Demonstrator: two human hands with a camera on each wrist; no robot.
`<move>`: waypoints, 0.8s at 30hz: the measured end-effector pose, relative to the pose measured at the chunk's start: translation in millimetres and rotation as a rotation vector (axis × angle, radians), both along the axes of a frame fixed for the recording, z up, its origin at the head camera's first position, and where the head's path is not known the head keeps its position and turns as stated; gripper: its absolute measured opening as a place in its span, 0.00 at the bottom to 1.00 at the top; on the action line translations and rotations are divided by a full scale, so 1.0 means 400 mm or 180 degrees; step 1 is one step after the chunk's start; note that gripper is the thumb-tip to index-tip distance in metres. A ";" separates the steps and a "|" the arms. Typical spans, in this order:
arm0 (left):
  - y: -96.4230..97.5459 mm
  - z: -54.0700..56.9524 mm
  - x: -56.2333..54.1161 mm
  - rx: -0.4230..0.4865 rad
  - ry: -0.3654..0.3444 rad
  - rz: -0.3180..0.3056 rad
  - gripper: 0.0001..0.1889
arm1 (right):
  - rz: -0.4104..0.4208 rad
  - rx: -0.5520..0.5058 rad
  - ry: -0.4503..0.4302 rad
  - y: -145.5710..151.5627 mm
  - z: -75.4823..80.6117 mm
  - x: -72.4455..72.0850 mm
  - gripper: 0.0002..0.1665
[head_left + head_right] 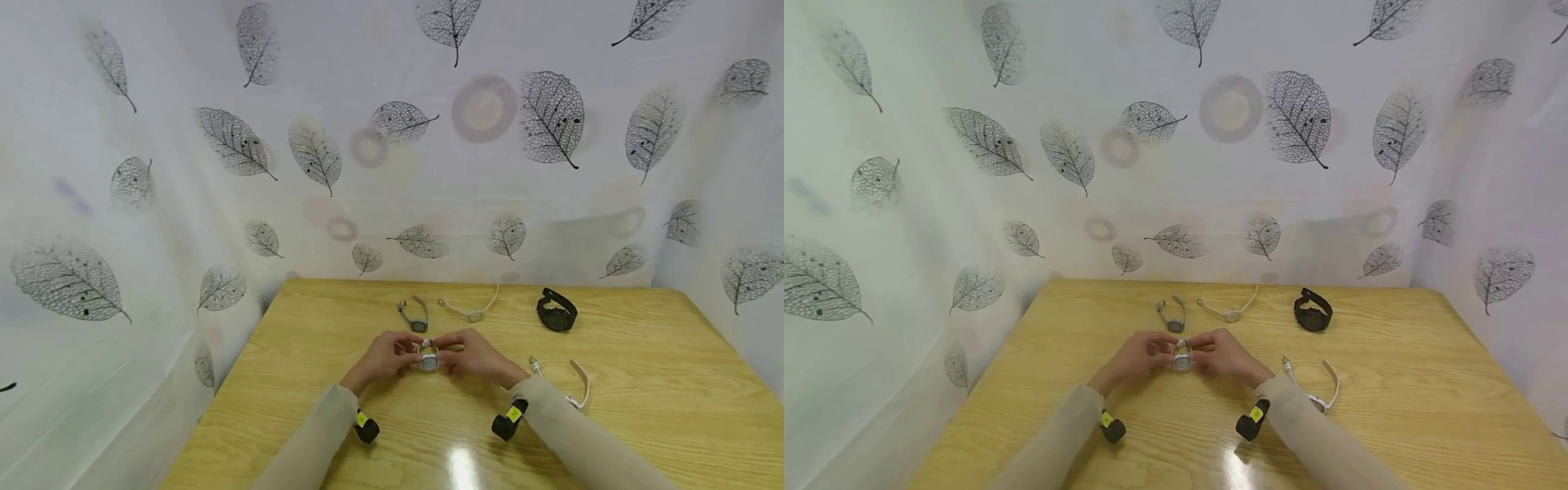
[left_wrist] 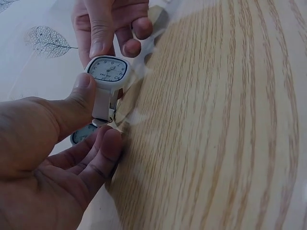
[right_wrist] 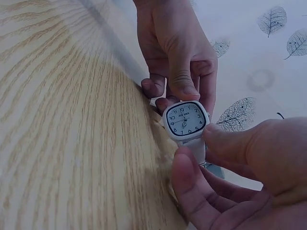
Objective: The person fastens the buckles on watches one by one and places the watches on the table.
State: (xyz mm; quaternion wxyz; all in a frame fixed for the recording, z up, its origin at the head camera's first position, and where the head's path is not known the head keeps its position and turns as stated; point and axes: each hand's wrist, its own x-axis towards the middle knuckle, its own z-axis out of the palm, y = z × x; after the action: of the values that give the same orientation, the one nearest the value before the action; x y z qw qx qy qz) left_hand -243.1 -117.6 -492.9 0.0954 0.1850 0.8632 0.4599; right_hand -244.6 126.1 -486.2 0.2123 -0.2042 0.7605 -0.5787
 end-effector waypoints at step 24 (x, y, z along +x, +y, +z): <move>-0.007 -0.007 -0.003 -0.0154 0.0166 -0.0024 0.18 | -0.0095 0.0415 0.0579 -0.021 -0.012 -0.004 0.21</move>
State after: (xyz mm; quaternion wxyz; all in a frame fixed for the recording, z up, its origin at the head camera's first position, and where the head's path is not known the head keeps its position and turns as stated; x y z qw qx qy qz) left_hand -244.1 -120.4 -495.9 0.0790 0.1978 0.8756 0.4336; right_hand -246.1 117.7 -491.0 0.1466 -0.2303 0.8156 -0.5101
